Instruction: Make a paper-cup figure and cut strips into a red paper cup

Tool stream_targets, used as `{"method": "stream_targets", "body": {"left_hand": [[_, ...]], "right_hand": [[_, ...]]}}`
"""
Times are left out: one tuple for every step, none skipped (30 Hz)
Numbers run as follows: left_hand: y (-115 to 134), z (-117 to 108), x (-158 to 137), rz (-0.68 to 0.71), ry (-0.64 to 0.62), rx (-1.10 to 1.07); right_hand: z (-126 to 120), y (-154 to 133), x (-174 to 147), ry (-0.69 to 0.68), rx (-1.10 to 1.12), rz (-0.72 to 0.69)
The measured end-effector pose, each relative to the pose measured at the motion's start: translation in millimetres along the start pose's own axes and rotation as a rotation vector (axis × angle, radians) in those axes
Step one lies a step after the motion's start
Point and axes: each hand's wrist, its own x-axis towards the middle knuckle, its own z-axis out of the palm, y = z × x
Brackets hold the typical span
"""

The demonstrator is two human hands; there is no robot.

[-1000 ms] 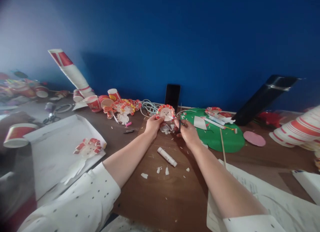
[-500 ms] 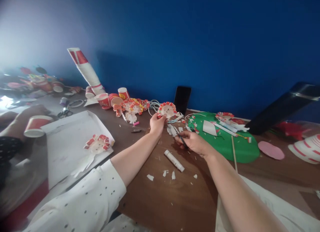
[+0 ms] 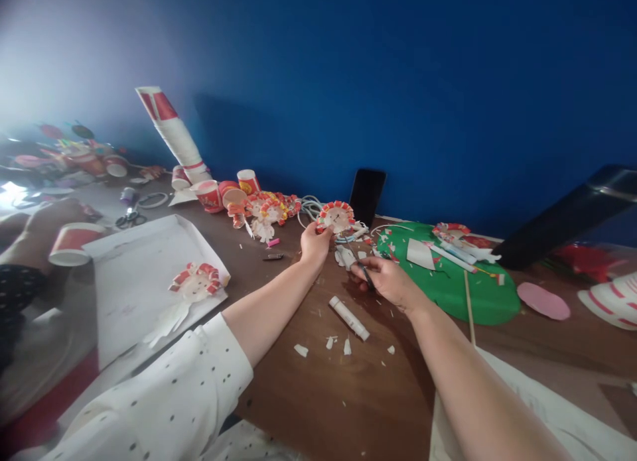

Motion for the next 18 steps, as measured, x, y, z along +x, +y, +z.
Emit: {"method": "stream_targets", "body": {"left_hand": [[-0.2, 0.4, -0.1, 0.006, -0.01, -0.008], [-0.7, 0.9, -0.1, 0.011, -0.022, -0.018], [-1.2, 1.5, -0.2, 0.014, -0.033, -0.03], [-1.8, 2.0, -0.2, 0.014, -0.043, -0.042], [-2.2, 2.5, -0.3, 0.013, -0.051, -0.055], [-2.3, 2.8, -0.6, 0.012, -0.052, -0.067], [-2.2, 3.0, -0.9, 0.013, -0.05, -0.079], [-1.8, 3.1, -1.4, 0.011, -0.047, -0.09], [-1.1, 3.2, -1.9, 0.006, -0.048, -0.102], [-0.4, 3.2, -2.5, -0.002, -0.049, -0.114], [0.4, 3.3, -3.1, -0.011, -0.05, -0.126], [1.2, 3.4, -3.6, -0.02, -0.051, -0.139], [1.7, 3.6, -3.9, -0.028, -0.051, -0.152], [2.1, 3.8, -4.1, -0.033, -0.051, -0.164], [2.2, 4.0, -4.0, -0.037, -0.05, -0.173], [2.2, 4.2, -3.8, -0.04, -0.05, -0.179], [2.0, 4.4, -3.5, -0.041, -0.049, -0.183], [1.9, 4.6, -3.2, -0.041, -0.048, -0.184]], "right_hand": [[0.2, -1.0, -0.5, 0.005, 0.004, -0.006], [0.4, -2.1, -1.1, 0.008, 0.008, -0.011], [0.7, -3.1, -1.7, 0.015, 0.012, -0.015], [0.9, -4.0, -2.3, 0.021, 0.015, -0.018], [1.2, -4.9, -2.9, 0.029, 0.017, -0.022], [1.4, -5.6, -3.5, 0.036, 0.019, -0.025], [1.6, -6.3, -4.0, 0.043, 0.02, -0.027], [1.8, -6.8, -4.6, 0.049, 0.021, -0.026], [1.9, -7.2, -5.0, 0.056, 0.022, -0.023], [1.9, -7.4, -5.3, 0.058, 0.023, -0.018], [1.8, -7.4, -5.4, 0.059, 0.023, -0.014], [1.6, -7.2, -5.4, 0.061, 0.022, -0.014], [1.3, -6.8, -5.2, 0.062, 0.02, -0.018], [1.1, -6.3, -4.9, 0.061, 0.017, -0.026], [0.9, -5.7, -4.6, 0.06, 0.014, -0.037], [0.8, -5.1, -4.3, 0.06, 0.011, -0.049], [0.8, -4.8, -4.1, 0.061, 0.009, -0.06], [0.9, -4.6, -3.9, 0.061, 0.006, -0.067]]}}
